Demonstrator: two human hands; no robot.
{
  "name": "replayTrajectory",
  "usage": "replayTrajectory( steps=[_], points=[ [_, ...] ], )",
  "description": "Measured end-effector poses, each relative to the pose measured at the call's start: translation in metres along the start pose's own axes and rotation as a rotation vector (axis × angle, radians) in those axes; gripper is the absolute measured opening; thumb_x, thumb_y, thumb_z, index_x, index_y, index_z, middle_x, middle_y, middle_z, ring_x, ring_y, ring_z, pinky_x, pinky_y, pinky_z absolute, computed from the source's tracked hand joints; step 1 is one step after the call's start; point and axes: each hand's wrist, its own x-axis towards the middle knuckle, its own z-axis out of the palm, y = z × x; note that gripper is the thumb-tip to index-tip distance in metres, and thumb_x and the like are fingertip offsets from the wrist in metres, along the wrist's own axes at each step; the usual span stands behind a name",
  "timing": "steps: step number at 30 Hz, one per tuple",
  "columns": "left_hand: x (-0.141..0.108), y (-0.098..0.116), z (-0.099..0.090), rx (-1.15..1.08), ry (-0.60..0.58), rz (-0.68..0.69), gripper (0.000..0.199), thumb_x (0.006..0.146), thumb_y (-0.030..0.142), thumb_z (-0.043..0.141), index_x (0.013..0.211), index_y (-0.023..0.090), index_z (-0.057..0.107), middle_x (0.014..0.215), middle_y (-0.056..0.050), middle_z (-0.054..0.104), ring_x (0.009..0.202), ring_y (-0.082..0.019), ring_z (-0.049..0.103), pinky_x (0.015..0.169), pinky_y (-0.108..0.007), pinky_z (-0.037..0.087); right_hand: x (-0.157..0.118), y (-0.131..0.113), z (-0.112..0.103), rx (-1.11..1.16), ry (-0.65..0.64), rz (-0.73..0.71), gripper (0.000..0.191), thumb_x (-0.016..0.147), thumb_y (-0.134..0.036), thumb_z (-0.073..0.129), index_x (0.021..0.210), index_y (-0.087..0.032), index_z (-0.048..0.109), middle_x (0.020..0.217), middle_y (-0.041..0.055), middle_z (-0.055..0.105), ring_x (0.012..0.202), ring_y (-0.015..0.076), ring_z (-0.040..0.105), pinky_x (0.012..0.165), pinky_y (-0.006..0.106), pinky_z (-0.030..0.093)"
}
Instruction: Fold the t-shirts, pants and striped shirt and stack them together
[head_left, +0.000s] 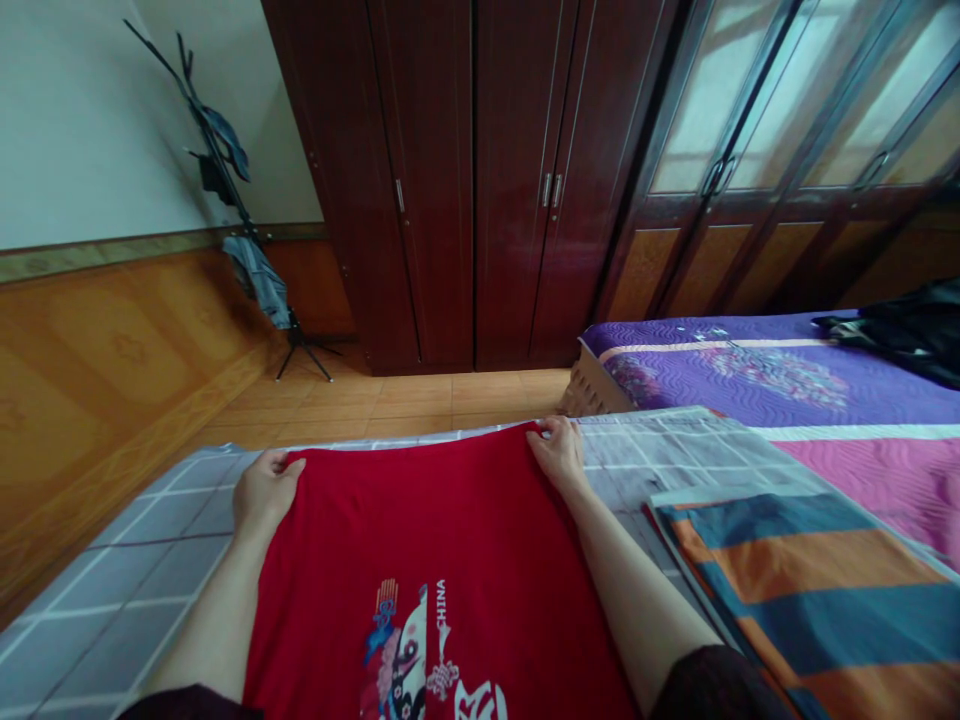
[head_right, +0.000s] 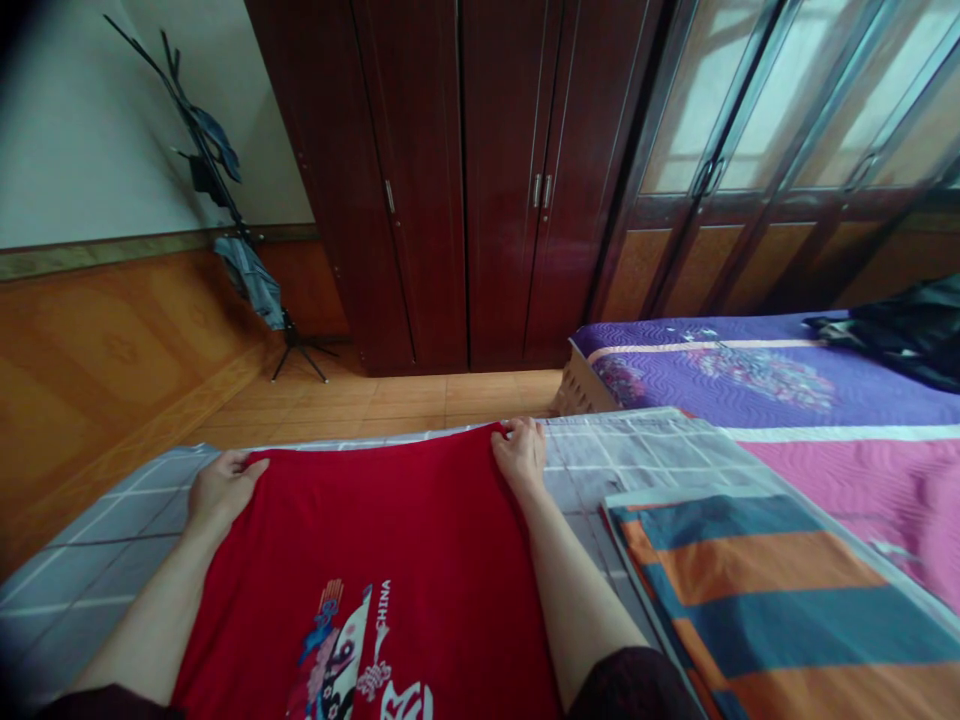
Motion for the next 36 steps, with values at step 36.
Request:
replayTrajectory(
  steps=[36],
  points=[
    [-0.072, 0.075, 0.021, 0.384, -0.529, 0.731, 0.064, 0.092, 0.054, 0.025, 0.147, 0.020, 0.020, 0.153, -0.002, 0.016, 0.141, -0.022, 0.011, 0.114, -0.047, 0.010, -0.057, -0.059, 0.009, -0.163, -0.377, -0.519, 0.080, 0.089, -0.062, 0.028, 0.142, -0.003, 0.028, 0.148, 0.0187, 0.024, 0.138, 0.0311, 0.018, 0.112, 0.043, 0.015]
  ],
)
